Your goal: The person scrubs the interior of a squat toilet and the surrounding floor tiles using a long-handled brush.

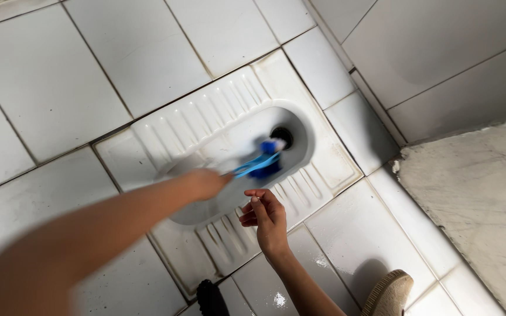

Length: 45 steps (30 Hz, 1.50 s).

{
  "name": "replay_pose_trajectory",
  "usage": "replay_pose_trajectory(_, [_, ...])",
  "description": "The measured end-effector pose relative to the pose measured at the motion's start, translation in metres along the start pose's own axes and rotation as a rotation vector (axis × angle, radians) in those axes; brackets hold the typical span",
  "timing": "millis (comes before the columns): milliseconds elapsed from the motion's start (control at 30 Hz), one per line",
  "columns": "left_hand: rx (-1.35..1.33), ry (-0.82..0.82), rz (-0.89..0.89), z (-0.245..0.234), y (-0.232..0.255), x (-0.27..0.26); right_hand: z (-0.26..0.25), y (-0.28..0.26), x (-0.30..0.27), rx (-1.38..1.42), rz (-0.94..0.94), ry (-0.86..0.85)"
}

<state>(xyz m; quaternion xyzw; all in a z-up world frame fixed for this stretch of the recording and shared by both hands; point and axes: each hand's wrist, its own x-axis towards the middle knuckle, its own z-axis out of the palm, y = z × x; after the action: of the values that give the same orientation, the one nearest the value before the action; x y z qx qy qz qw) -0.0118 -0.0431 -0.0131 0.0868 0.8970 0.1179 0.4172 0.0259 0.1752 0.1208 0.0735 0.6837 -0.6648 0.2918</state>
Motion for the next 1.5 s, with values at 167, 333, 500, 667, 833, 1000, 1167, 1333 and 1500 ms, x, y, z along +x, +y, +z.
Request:
replay_pose_trajectory(167, [0.152,0.063,0.007,-0.016,0.051,0.104,-0.014,-0.003,-0.009,0.022,-0.016,0.026])
replay_pose_trajectory(333, [-0.347,0.05,-0.133,0.025,-0.015,-0.01,-0.032,-0.006,-0.012,0.005,-0.053,0.059])
replay_pose_trajectory(500, [0.34,-0.335,-0.009,0.015,-0.08,-0.201,-0.028,0.009,-0.006,0.04,0.016,0.084])
replay_pose_trajectory(667, [0.368,-0.278,0.001,-0.017,-0.086,-0.198,-0.004,0.018,-0.009,0.054,0.01,0.007])
replay_pose_trajectory(833, [-0.506,0.081,-0.434,0.007,-0.018,-0.055,-0.003,0.006,-0.02,0.066,-0.019,-0.026])
replay_pose_trajectory(1000, [0.294,0.136,-0.089,-0.016,0.033,0.092,-0.014,-0.003,-0.026,0.054,-0.006,0.025])
replay_pose_trajectory(1167, [-0.186,0.192,-0.215,0.004,0.017,0.027,-0.032,-0.003,-0.014,0.071,-0.046,0.068])
replay_pose_trajectory(1333, [-0.148,-0.231,-0.252,0.007,-0.062,-0.178,-0.03,0.02,0.007,0.083,-0.027,0.092])
replay_pose_trajectory(1500, [0.425,-0.426,0.018,-0.055,-0.118,-0.185,-0.004,0.024,0.008,0.127,-0.003,0.041])
